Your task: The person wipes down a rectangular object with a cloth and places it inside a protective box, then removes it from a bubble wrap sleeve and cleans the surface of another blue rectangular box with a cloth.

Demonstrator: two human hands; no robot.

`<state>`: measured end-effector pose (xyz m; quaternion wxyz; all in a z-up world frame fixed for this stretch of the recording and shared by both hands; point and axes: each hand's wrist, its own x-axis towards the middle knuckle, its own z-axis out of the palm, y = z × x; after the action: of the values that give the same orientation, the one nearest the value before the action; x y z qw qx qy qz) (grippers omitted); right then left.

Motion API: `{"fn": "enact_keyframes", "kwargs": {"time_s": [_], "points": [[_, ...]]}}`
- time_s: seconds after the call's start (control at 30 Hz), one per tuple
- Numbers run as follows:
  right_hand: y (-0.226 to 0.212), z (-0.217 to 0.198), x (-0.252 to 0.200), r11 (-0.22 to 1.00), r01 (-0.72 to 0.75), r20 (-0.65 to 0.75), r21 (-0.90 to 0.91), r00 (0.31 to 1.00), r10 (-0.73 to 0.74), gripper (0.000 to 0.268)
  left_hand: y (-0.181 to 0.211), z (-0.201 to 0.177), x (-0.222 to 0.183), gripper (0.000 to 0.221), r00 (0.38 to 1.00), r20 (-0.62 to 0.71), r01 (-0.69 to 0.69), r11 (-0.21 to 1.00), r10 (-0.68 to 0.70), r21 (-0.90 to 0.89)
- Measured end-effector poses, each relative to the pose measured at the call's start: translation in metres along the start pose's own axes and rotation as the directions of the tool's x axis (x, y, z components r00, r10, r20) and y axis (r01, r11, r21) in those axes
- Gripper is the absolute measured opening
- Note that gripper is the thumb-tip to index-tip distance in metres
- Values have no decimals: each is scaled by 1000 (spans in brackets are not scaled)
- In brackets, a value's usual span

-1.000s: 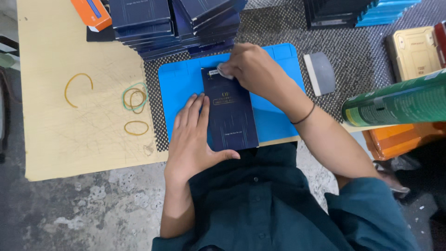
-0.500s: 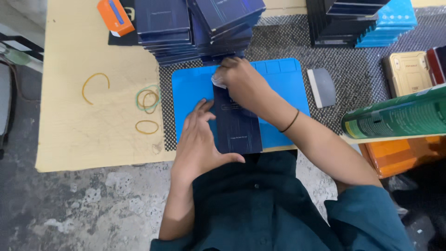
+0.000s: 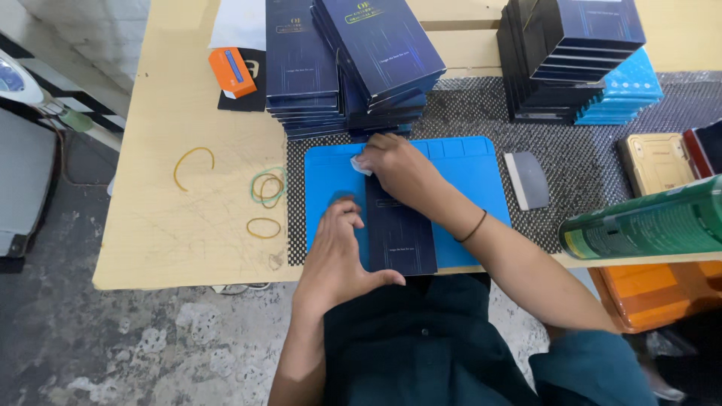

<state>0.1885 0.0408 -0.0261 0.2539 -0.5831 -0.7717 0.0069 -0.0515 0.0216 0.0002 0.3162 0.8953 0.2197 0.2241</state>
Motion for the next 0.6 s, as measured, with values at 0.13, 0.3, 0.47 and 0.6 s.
{"fn": "enact_keyframes", "kwargs": {"time_s": [0.13,0.3,0.47,0.6], "points": [[-42,-15,-40,999,32,156,29,987,-36,15,-2,2,-3,98,999,-24,-38,998,37,-47],[-87,-77,-48,952,-151,485,267,875,3,9,-11,1,-3,87,993,-103,-83,959,57,-271],[-4,-20,-43,965,-101,106,-242,986,130,16,6,-8,0,95,999,-48,7,976,-18,-218],[-100,-58,-56,980,-19,215,-198,975,63,16,11,-10,4,101,999,-39,1,980,-9,-199]]}}
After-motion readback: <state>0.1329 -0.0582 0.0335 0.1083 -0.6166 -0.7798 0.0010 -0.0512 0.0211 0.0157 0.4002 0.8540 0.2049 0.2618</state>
